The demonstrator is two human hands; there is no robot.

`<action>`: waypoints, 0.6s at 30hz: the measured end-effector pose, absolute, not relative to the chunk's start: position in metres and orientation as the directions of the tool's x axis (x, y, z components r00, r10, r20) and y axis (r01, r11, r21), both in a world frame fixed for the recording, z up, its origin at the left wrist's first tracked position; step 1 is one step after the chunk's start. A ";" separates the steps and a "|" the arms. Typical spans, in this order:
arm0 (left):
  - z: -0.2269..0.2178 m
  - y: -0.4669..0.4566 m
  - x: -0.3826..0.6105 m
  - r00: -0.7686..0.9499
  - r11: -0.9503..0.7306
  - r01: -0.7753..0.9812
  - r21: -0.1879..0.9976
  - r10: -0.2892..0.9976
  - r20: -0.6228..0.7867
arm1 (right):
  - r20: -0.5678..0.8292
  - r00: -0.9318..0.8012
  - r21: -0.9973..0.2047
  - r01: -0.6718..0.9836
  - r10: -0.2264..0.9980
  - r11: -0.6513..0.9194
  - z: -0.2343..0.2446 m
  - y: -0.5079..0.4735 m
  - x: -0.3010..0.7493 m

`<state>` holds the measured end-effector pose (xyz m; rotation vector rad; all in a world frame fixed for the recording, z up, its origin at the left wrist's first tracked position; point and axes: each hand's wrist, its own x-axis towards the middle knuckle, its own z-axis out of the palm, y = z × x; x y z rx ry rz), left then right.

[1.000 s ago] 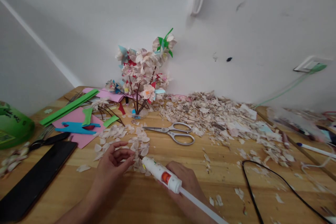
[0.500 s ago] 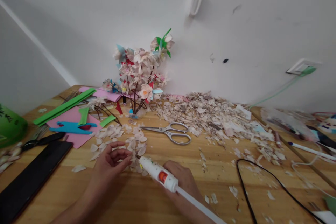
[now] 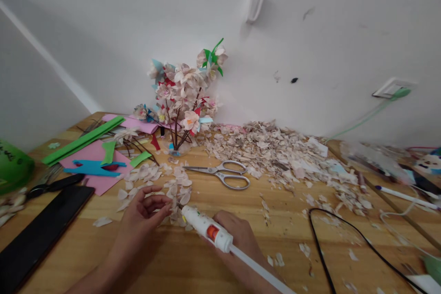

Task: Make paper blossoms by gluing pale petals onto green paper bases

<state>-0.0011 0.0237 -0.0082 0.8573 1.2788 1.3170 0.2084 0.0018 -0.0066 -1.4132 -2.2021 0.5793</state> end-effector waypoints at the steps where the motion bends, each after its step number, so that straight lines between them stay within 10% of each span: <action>1: -0.008 0.023 -0.001 -0.182 0.135 -0.198 0.971 0.968 -0.172 | 0.149 -0.371 -0.565 0.729 0.917 0.386 -0.006 0.002 0.208; 18: -0.008 0.022 0.000 -0.129 0.142 -0.203 0.969 0.977 -0.171 | 0.152 -0.195 -0.624 0.741 0.969 0.247 -0.002 0.009 0.217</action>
